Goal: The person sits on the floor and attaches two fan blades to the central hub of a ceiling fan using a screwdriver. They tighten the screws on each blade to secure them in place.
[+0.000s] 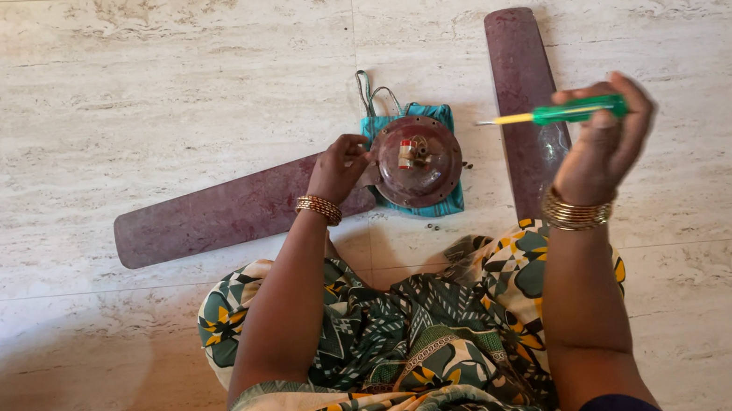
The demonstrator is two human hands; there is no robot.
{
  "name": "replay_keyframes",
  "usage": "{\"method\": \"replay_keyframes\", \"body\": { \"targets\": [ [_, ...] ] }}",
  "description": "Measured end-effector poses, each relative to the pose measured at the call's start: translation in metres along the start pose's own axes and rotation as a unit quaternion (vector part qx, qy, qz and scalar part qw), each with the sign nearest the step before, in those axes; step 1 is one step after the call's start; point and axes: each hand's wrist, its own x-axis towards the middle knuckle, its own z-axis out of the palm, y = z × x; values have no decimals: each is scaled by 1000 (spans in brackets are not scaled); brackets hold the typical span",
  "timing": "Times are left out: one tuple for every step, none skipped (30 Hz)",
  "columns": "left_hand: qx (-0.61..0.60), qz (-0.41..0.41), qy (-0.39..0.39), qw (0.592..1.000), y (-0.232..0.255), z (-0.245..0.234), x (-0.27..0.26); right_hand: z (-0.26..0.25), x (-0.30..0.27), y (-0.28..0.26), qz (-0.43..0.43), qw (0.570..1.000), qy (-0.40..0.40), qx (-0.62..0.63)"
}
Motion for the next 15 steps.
{"method": "replay_keyframes", "body": {
  "targets": [
    [41, -32, -20, 998, -4, 1, -1, -19, 3, -5, 9, 999, 45, -21],
    [81, -65, -40, 994, -9, 2, -2, -35, 2, -8, 11, 998, 55, -30],
    [121, -97, -60, 986, -15, 5, -4, -51, 0, -9, 14, 997, 64, -40],
    [147, -66, -81, 984, -20, 11, -6, -68, -3, -10, 16, 996, 73, -49],
    [173, -34, -101, 979, -24, 20, -8, -84, -7, -10, 37, 990, 68, -120],
    [199, -2, -121, 972, -28, 27, -11, -98, -13, -7, 59, 978, 62, -192],
    [208, -9, -148, 967, -32, 35, -15, -110, -19, -2, 81, 960, 56, -262],
    [217, -16, -175, 960, -34, 47, -21, -123, -22, 4, 94, 926, 10, -365],
    [225, -23, -203, 953, -36, 57, -28, -137, -27, 10, 106, 879, -36, -464],
    [234, -42, -238, 942, -38, 65, -32, -148, -33, 19, 117, 819, -82, -556],
    [241, -62, -272, 929, -41, 73, -38, -157, -38, 30, 178, 798, -98, -568],
    [248, -82, -306, 915, -44, 80, -43, -164, -41, 44, 238, 773, -113, -577],
    [263, -72, -321, 907, -47, 85, -47, -171, -44, 56, 297, 745, -128, -583],
    [277, -61, -335, 898, -50, 90, -51, -177, -50, 68, 285, 745, -139, -587],
    [292, -50, -349, 889, -54, 96, -54, -183, -57, 80, 273, 744, -150, -592]
  ]
}}
